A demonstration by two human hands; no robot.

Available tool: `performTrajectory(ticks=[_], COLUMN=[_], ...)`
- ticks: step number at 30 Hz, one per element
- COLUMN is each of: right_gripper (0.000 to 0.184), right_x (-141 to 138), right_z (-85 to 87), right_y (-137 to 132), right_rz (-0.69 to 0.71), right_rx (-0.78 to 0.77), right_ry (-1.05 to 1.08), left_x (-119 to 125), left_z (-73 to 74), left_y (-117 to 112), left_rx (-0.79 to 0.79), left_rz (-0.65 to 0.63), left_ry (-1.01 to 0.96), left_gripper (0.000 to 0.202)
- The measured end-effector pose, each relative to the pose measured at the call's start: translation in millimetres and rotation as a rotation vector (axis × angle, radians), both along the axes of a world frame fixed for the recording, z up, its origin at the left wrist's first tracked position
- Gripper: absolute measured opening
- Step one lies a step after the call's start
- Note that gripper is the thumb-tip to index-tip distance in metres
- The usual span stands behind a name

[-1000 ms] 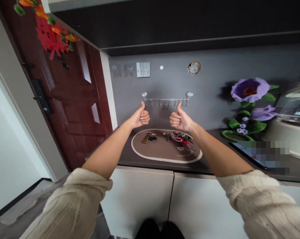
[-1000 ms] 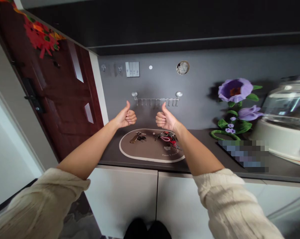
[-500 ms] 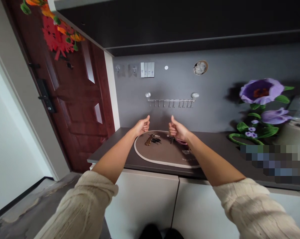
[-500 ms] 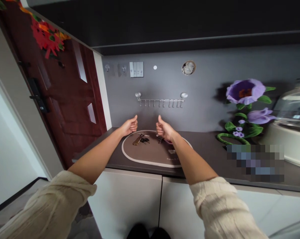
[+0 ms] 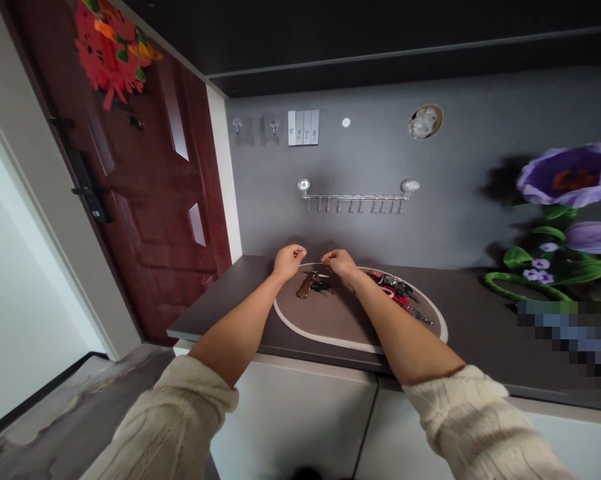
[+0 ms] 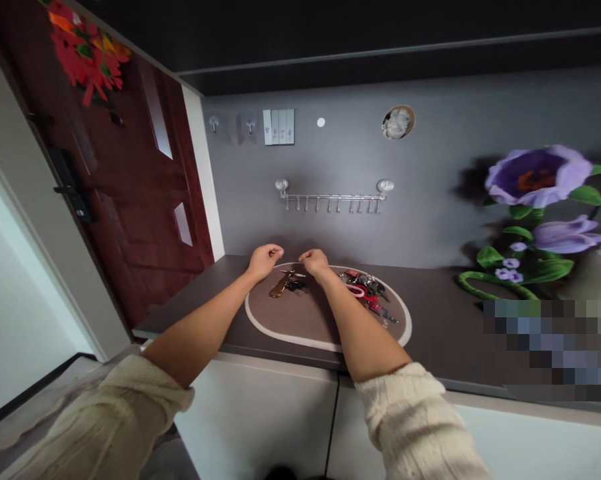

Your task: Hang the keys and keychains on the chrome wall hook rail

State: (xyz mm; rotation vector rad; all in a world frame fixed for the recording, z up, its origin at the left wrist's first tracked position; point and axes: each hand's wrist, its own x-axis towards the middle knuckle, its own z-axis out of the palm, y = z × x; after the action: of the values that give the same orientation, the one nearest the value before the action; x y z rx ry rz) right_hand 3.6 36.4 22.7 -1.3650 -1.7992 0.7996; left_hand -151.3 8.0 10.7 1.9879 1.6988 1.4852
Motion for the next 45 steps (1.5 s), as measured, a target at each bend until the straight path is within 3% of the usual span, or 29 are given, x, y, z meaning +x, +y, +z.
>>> performTrajectory(ticks=[6, 13, 24, 45], right_gripper=[0.025, 0.035, 0.027, 0.012], right_x=[-5.0, -8.7, -8.8, -10.6], right_z=[-5.7, -4.0, -5.5, -3.4], right_y=[-2.3, -7.8, -10.4, 1.0], right_rz=[0.017, 0.023, 0.043, 0.125], right_rx=[0.196, 0.15, 0.112, 0.413], right_ry=[-0.474, -0.636, -0.526, -0.16], left_x=[0.4, -5.0, -5.8, -3.7], left_z=[-2.7, -10.2, -9.4, 3.7], left_y=[0.1, 5.0, 4.8, 0.2], left_rx=[-0.043, -0.035, -0.051, 0.036], left_rz=[0.01, -0.006, -0.032, -0.078], left_ry=[0.167, 0.211, 0.152, 0.218], left_gripper=[0.02, 0.02, 0.017, 0.019])
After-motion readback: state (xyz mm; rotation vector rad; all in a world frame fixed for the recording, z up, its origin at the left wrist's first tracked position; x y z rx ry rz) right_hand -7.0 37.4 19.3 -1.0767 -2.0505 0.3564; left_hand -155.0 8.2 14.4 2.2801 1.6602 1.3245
